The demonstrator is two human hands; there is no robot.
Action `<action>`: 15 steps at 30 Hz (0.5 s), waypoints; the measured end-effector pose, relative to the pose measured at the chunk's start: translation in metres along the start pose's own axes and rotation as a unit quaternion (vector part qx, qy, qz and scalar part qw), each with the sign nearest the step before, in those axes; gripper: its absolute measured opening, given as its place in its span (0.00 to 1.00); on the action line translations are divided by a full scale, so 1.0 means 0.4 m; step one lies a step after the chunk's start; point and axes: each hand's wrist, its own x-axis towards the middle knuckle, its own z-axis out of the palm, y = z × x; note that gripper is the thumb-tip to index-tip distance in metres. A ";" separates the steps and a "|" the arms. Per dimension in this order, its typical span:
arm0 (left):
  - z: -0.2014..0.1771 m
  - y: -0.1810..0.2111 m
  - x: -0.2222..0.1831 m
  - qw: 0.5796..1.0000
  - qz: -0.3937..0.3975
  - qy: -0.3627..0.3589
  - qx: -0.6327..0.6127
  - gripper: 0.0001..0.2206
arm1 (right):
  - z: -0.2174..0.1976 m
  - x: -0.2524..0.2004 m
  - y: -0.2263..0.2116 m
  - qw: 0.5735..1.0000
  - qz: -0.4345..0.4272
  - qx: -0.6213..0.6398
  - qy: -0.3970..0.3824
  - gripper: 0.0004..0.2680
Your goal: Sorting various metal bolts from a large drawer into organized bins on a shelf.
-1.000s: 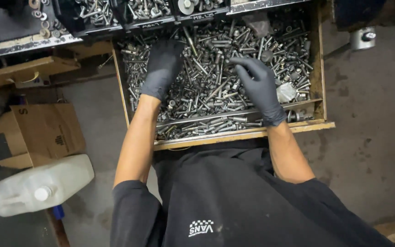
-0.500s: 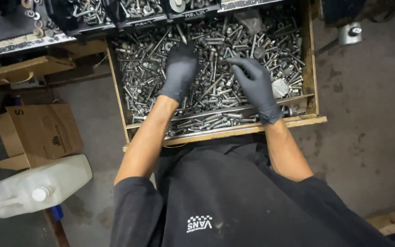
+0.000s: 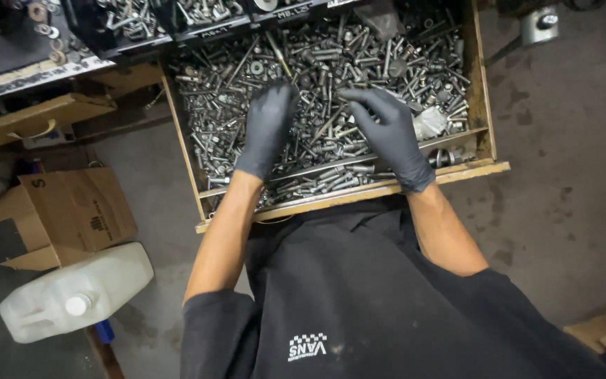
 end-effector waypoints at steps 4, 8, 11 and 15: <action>-0.030 -0.027 -0.055 0.999 0.019 -0.035 0.001 0.15 | 0.020 -0.006 -0.016 0.999 0.003 -0.001 -0.051 0.08; -0.054 0.006 -0.059 0.991 0.008 -0.112 0.069 0.28 | 0.036 -0.018 -0.023 0.998 -0.002 0.004 -0.055 0.09; -0.046 0.015 -0.034 0.992 0.035 -0.071 0.097 0.10 | 0.017 -0.025 -0.052 0.999 0.001 0.013 -0.048 0.08; 0.050 -0.004 -0.013 0.994 -0.036 -0.092 0.039 0.04 | -0.012 -0.056 -0.053 0.998 0.047 0.009 -0.041 0.07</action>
